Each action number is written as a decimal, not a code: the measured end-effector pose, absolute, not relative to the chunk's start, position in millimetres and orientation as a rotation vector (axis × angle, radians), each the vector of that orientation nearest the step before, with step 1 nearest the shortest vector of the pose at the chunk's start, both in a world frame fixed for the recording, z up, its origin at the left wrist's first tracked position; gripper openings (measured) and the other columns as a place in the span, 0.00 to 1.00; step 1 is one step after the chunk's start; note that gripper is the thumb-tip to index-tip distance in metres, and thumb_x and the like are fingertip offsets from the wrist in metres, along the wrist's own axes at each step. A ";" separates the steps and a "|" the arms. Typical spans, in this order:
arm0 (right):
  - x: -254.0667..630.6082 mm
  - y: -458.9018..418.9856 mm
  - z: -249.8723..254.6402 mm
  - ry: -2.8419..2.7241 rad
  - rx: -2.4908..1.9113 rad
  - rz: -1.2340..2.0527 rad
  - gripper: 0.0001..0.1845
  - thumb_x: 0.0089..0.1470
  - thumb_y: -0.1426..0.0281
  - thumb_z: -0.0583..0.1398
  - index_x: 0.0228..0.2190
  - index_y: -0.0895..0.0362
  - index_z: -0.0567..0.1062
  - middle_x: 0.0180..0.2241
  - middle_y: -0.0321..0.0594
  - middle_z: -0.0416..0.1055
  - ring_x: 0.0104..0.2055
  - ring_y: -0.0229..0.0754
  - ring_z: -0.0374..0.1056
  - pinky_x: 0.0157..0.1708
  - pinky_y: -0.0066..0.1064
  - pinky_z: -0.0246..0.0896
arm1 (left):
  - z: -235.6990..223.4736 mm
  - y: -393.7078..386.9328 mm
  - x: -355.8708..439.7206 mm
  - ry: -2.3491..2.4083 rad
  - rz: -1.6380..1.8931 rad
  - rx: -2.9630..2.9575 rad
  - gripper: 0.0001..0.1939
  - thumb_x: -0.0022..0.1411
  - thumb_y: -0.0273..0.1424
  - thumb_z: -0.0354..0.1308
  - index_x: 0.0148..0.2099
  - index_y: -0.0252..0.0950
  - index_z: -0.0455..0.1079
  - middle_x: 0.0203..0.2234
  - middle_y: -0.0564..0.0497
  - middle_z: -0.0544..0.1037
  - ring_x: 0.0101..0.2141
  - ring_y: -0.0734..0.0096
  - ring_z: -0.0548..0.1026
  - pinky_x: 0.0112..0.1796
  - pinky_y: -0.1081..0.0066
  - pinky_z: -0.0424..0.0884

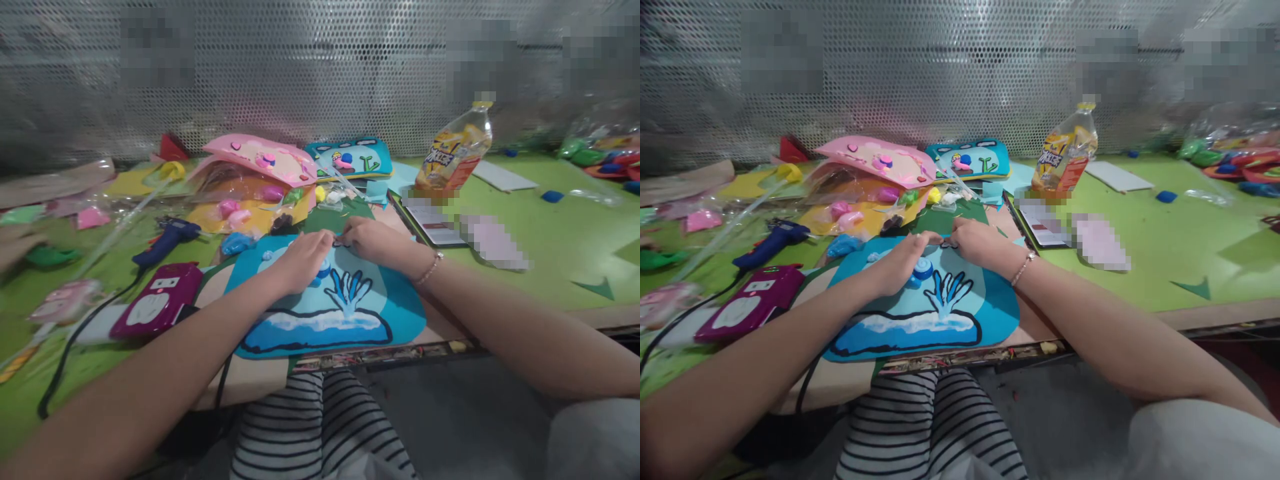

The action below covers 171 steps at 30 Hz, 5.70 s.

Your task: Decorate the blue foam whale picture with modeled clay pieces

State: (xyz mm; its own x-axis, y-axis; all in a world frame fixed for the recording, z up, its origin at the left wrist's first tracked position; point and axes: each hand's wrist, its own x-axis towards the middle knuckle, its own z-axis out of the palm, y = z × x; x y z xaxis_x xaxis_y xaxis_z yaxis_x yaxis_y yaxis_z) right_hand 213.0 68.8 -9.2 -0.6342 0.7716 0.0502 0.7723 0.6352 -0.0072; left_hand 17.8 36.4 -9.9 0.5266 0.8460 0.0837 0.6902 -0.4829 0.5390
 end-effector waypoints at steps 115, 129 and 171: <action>211.7 62.6 -7.1 -2.543 -1.171 0.152 0.18 0.52 0.80 0.53 0.36 0.60 0.81 0.37 0.44 0.76 0.39 0.41 0.72 0.42 0.31 0.64 | -0.5 78.0 -24.3 1.835 0.277 2.630 0.11 0.54 0.23 0.51 0.39 0.37 0.69 0.40 0.45 0.71 0.39 0.62 0.73 0.39 0.66 0.69; 213.7 66.2 -9.7 -2.145 -0.996 0.246 0.19 0.54 0.75 0.54 0.47 0.55 0.73 0.43 0.44 0.67 0.37 0.37 0.71 0.38 0.30 0.71 | -4.7 60.5 -9.2 1.280 0.960 2.799 0.17 0.49 0.19 0.52 0.41 0.38 0.56 0.41 0.47 0.60 0.45 0.62 0.65 0.45 0.63 0.69; 213.7 67.9 -9.2 -2.257 -0.813 0.319 0.04 0.52 0.75 0.56 0.29 0.57 0.70 0.28 0.37 0.69 0.30 0.36 0.64 0.30 0.28 0.61 | -4.9 42.8 -0.8 1.062 0.783 2.951 0.27 0.62 0.28 0.49 0.64 0.36 0.52 0.53 0.42 0.68 0.55 0.59 0.65 0.56 0.59 0.62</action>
State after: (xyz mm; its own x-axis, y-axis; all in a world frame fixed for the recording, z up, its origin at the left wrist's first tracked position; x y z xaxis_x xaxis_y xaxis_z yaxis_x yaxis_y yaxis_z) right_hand 213.7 67.9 -9.2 -0.5529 0.6359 0.5385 0.4614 0.7718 -0.4375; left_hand -0.8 42.8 -4.9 0.6675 0.5766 0.4712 0.6206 -0.7804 0.0758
